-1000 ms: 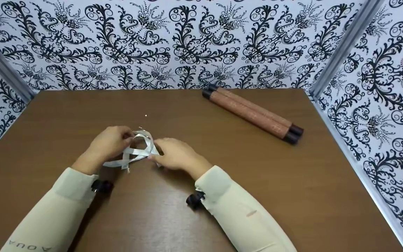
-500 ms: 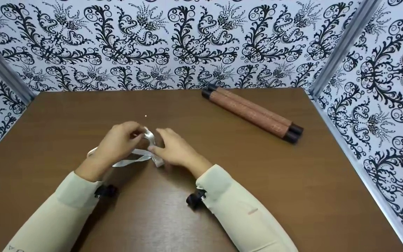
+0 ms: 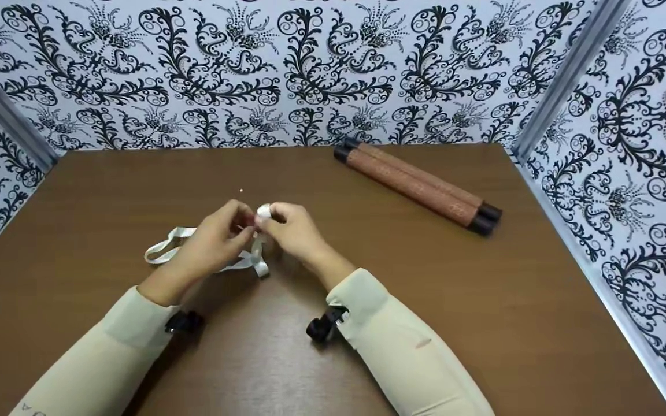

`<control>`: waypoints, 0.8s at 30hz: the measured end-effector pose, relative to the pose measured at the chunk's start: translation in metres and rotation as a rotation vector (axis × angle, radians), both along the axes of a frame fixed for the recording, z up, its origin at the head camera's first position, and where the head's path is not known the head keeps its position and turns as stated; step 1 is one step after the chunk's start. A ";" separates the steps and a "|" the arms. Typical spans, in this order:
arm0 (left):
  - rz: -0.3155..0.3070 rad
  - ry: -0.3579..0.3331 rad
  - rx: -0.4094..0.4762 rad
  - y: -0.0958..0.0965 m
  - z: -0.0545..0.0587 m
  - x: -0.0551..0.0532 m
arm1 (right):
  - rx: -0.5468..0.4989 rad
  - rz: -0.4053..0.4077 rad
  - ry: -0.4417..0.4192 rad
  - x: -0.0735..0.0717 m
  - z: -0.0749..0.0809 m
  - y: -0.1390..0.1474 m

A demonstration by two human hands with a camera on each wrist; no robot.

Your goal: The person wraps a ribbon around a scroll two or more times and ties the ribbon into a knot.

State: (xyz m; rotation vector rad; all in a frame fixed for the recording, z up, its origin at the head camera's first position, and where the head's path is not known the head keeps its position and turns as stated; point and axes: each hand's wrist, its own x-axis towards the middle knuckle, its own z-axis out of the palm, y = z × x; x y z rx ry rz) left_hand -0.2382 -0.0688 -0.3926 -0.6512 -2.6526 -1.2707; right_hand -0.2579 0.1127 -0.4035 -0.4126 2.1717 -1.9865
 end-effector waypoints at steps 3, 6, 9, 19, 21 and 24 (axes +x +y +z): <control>-0.010 -0.087 0.004 0.002 -0.003 0.000 | -0.123 -0.022 -0.037 0.001 0.004 -0.001; -0.033 -0.158 -0.002 0.004 -0.006 0.001 | -0.237 -0.021 -0.065 0.002 0.006 -0.001; -0.056 -0.205 -0.001 0.003 -0.005 0.001 | -0.334 -0.004 -0.082 0.001 0.007 0.002; -0.076 -0.372 0.242 -0.001 -0.002 0.001 | -0.544 -0.055 -0.189 -0.003 0.015 0.020; -0.080 -0.382 0.249 -0.001 -0.002 0.001 | -0.551 -0.058 -0.193 -0.004 0.015 0.024; -0.086 -0.382 0.242 -0.001 -0.001 0.000 | -0.557 -0.061 -0.191 -0.005 0.016 0.032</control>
